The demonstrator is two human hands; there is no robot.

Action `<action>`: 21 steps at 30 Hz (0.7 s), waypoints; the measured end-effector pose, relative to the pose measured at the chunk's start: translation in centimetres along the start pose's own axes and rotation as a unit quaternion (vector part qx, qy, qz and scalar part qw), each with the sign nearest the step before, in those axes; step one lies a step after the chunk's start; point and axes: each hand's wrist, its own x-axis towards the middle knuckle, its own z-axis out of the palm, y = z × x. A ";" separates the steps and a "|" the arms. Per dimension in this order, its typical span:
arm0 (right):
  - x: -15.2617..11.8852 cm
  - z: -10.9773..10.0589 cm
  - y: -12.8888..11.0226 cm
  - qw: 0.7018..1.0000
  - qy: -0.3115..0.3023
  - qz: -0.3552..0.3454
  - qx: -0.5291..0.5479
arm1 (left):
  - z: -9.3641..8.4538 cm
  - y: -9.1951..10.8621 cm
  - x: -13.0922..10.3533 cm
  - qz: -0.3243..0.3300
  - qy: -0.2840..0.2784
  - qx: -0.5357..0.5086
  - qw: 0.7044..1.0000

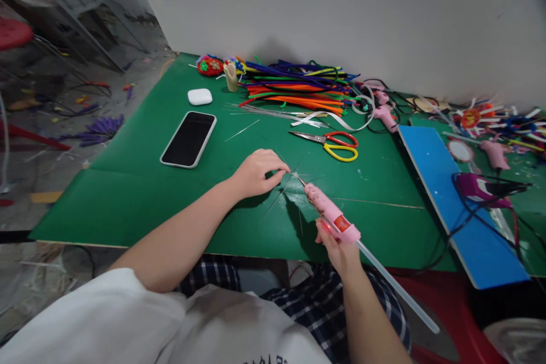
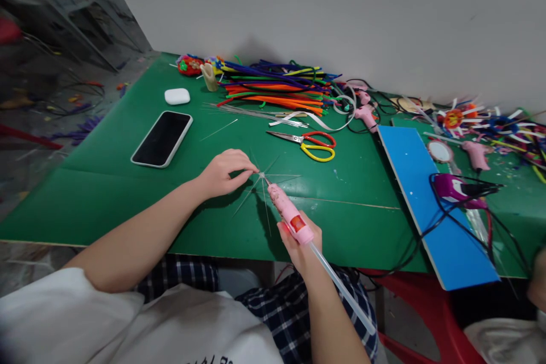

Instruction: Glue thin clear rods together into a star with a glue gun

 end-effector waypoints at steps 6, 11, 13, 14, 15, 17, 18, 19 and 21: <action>0.0 0.1 -0.3 1.000 0.027 0.008 0.005 | -0.1 0.0 0.0 -0.001 -0.007 -0.001 1.000; -0.1 0.1 -0.4 1.000 0.023 0.008 0.012 | 0.0 0.0 0.0 -0.002 -0.012 0.000 1.000; -0.1 0.1 -0.5 1.000 0.021 0.004 0.010 | 0.0 0.0 0.0 -0.002 -0.011 0.000 1.000; -0.1 0.1 -0.6 1.000 0.019 0.001 0.008 | 0.0 0.0 0.0 -0.001 -0.012 0.000 1.000; 0.0 0.1 -0.7 1.000 0.019 -0.001 0.005 | 0.0 0.0 0.0 -0.001 -0.012 -0.001 1.000; 0.0 0.1 -0.8 1.000 0.018 -0.005 0.001 | 0.0 0.0 0.0 0.000 -0.014 0.000 1.000; 0.0 0.1 -0.9 1.000 0.020 -0.006 -0.001 | 0.0 0.0 0.0 -0.001 -0.014 0.000 1.000; 0.0 0.1 -0.9 1.000 0.020 -0.006 -0.004 | 0.0 0.0 0.0 -0.002 -0.014 0.001 1.000; 0.1 0.1 -0.8 1.000 0.015 -0.008 -0.009 | 0.0 -0.1 0.0 -0.001 -0.013 -0.001 1.000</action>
